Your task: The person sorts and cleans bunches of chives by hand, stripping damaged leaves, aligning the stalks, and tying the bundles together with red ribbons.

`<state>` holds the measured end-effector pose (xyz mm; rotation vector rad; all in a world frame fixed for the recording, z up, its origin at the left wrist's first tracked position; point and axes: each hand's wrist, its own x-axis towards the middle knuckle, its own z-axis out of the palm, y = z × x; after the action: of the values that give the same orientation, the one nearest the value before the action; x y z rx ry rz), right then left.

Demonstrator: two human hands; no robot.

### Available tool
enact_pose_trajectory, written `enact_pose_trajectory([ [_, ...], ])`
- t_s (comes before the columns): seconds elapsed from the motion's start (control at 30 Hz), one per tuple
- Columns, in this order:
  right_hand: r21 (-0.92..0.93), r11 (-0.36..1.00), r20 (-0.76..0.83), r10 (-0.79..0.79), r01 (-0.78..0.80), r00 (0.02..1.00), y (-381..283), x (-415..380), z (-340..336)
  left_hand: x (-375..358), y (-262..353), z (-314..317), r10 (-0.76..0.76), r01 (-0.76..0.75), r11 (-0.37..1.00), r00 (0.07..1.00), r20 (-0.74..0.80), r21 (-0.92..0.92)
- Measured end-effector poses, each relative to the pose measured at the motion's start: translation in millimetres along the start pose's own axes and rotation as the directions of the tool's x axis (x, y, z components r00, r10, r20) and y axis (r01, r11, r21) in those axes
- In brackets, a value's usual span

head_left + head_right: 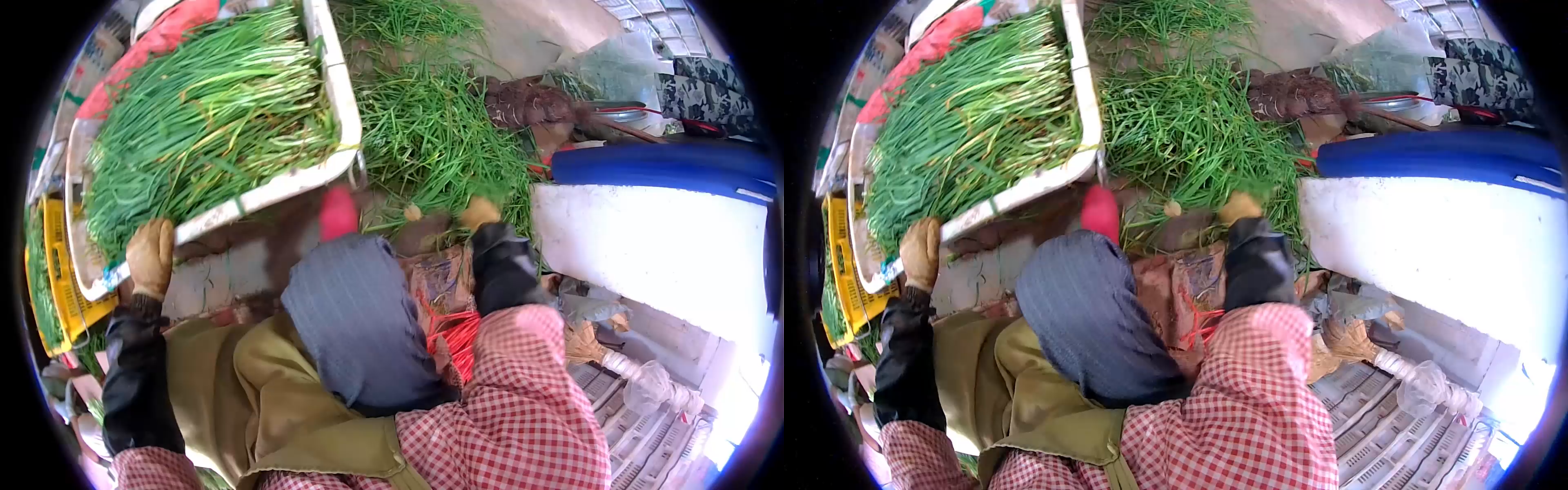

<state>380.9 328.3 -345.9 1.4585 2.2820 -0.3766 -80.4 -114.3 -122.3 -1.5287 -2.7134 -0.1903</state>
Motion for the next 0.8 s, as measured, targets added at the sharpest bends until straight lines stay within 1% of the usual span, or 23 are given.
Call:
enact_pose_trajectory([
  [0.03, 0.027, 0.998, -0.029, -0.058, 0.059, 0.998, 22, 23, -27, -1, 1, 0, -0.002, 0.002, 1.0, 1.0, -0.01, -0.012],
  [0.07, 0.032, 0.999, -0.034, -0.001, 0.002, 0.999, 26, 31, -61, -3, -5, 4, 0.011, -0.011, 1.0, 1.0, -0.021, -0.001],
  [0.1, 0.039, 0.998, -0.044, 0.045, -0.043, 0.998, 24, 46, -93, -7, -12, 6, 0.014, -0.015, 0.999, 0.999, 0.045, 0.043],
  [0.17, 0.286, 0.95, -0.211, -0.068, 0.128, 0.975, 75, 81, -86, -1, 3, -7, -0.022, 0.025, 0.999, 0.996, 0.082, -0.031],
  [0.2, 0.663, 0.709, -0.211, -0.129, 0.239, 0.969, 79, 71, -93, 1, 7, -9, -0.033, 0.036, 0.999, 0.996, 0.084, -0.032],
  [0.23, 0.7, 0.587, -0.338, -0.227, 0.405, 0.913, 103, 93, -67, 3, 10, -11, -0.045, 0.048, 0.998, 0.995, 0.084, -0.033],
  [0.27, 0.692, 0.704, -0.223, 0.0, 0.158, 0.975, 125, 98, -38, 6, 12, -16, -0.04, 0.047, 0.998, 0.99, 0.136, -0.042],
  [0.3, 0.661, 0.742, -0.092, 0.227, -0.111, 0.97, 146, 103, -10, 10, 16, -18, -0.062, 0.067, 0.997, 0.986, 0.154, -0.029],
  [0.33, 0.581, 0.809, -0.208, 0.254, -0.089, 0.945, 143, 108, 19, 11, 20, -18, -0.066, 0.068, 0.998, 0.991, 0.117, -0.005],
  [0.4, 0.595, 0.797, -0.153, 0.241, -0.105, 0.958, 100, 86, 5, 7, 21, -16, -0.076, 0.074, 0.997, 0.994, 0.085, 0.025],
  [0.43, 0.608, 0.782, -0.112, 0.251, -0.134, 0.961, 88, 72, -5, 8, 23, -16, -0.076, 0.073, 0.997, 0.994, 0.08, 0.03],
  [0.47, 0.593, 0.743, 0.148, 0.278, -0.31, 0.949, 101, 88, 28, 7, 17, -13, -0.079, 0.082, 0.996, 0.992, 0.102, -0.026],
  [0.5, 0.207, 0.974, 0.199, 0.049, -0.091, 0.979, 80, 76, 15, 7, 15, -12, -0.058, 0.063, 0.997, 0.992, 0.109, -0.051],
  [0.53, -0.183, 0.959, 0.341, -0.146, 0.218, 0.929, 40, 57, 0, 8, 16, -12, -0.061, 0.069, 0.996, 0.99, 0.126, -0.059],
  [0.57, 0.06, 0.921, 0.095, -0.388, 0.384, 0.917, 38, 44, 30, 11, 18, -14, -0.065, 0.074, 0.995, 0.988, 0.142, -0.064],
  [0.6, 0.19, 0.773, -0.162, -0.584, 0.606, 0.796, 35, 30, 59, 13, 21, -18, -0.064, 0.075, 0.995, 0.986, 0.154, -0.069],
  [0.63, 0.728, 0.676, 0.096, -0.267, 0.115, 0.959, -15, 15, 48, 13, 22, -16, -0.06, 0.073, 0.995, 0.985, 0.16, -0.073],
  [0.67, 0.859, 0.233, 0.487, -0.096, -0.456, 0.868, -67, 9, 28, 13, 21, -16, -0.069, 0.08, 0.995, 0.982, 0.177, -0.06],
  [0.7, 0.837, 0.527, 0.312, -0.244, -0.145, 0.918, -82, 25, 41, 12, 18, -15, -0.081, 0.091, 0.995, 0.978, 0.192, -0.042],
  [0.73, 0.679, 0.704, 0.183, -0.437, 0.208, 0.881, -94, 46, 66, 11, 17, -16, -0.079, 0.091, 0.995, 0.973, 0.219, -0.045],
  [0.77, 0.526, 0.759, 0.135, -0.52, 0.384, 0.844, -115, 67, 70, 7, 12, -15, -0.09, 0.101, 0.994, 0.967, 0.24, -0.035],
  [0.8, 0.436, 0.768, 0.066, -0.548, 0.47, 0.834, -138, 102, 57, 4, 6, -11, 0.002, 0.006, 0.999, 0.985, 0.175, -0.043],
])
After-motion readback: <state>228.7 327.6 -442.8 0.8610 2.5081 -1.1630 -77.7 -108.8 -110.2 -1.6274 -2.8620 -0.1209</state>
